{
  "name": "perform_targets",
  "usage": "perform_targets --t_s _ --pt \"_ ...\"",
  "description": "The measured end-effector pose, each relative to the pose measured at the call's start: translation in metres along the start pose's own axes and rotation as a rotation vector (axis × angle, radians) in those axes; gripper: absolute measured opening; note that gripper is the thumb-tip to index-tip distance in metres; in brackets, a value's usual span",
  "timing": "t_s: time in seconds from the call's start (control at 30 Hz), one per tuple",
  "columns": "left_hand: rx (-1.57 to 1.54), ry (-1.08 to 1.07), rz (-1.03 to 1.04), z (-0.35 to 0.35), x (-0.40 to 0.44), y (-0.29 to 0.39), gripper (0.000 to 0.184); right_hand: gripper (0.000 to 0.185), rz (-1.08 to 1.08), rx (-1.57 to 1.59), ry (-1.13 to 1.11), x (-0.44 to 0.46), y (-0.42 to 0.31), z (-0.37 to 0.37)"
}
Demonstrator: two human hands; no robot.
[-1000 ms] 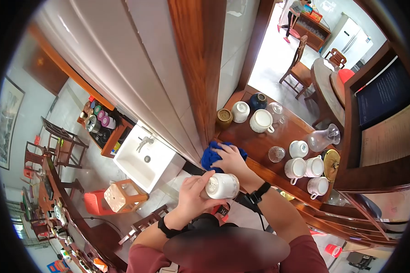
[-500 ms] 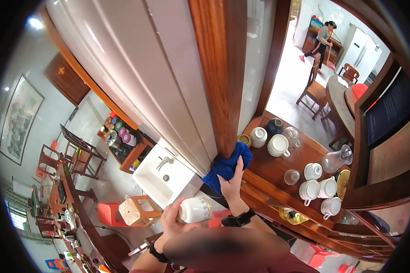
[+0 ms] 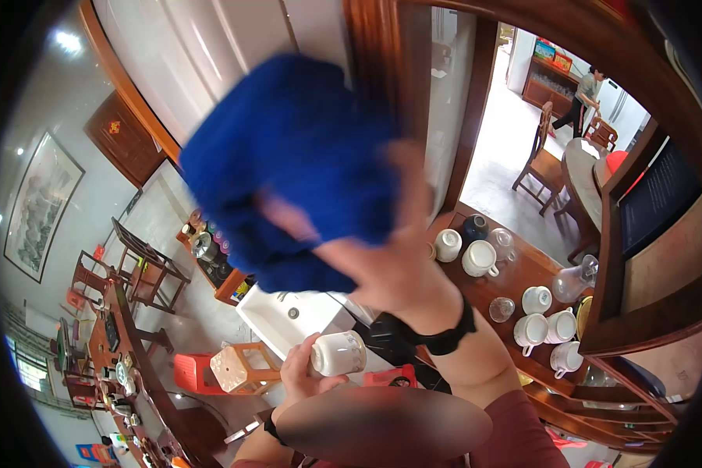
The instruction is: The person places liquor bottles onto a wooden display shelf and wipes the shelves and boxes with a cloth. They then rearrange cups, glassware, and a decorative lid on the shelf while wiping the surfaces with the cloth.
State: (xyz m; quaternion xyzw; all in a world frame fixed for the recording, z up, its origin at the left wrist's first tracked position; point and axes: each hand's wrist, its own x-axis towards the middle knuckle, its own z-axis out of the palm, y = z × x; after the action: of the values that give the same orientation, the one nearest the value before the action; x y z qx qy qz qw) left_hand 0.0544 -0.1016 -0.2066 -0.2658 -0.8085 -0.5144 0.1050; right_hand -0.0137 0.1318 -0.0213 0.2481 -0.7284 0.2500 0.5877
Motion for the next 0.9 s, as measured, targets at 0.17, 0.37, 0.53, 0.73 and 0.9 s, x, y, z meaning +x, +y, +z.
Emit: perform_targets --t_s 0.17,0.37,0.53,0.73,0.9 --pt "0.073 0.022 0.008 -0.007 -0.007 -0.002 0.092 0.052 0.318 0.222 -0.12 -0.143 -0.002 0.022" --pt "-0.025 -0.065 0.054 0.008 -0.004 0.016 0.095 0.052 0.742 0.244 -0.516 -0.244 -0.005 -0.063" --pt "-0.124 -0.195 0.018 0.053 -0.001 0.018 0.094 0.036 0.602 -0.284 -1.145 -0.272 0.025 -0.08" --pt "-0.094 -0.364 0.157 0.086 0.006 0.03 0.087 0.049 0.833 -0.297 -0.932 -0.29 0.025 -0.118" --pt "-0.083 -0.455 0.223 0.113 0.034 0.038 0.086 0.05 0.751 -0.296 -0.889 -0.309 0.0 -0.169"
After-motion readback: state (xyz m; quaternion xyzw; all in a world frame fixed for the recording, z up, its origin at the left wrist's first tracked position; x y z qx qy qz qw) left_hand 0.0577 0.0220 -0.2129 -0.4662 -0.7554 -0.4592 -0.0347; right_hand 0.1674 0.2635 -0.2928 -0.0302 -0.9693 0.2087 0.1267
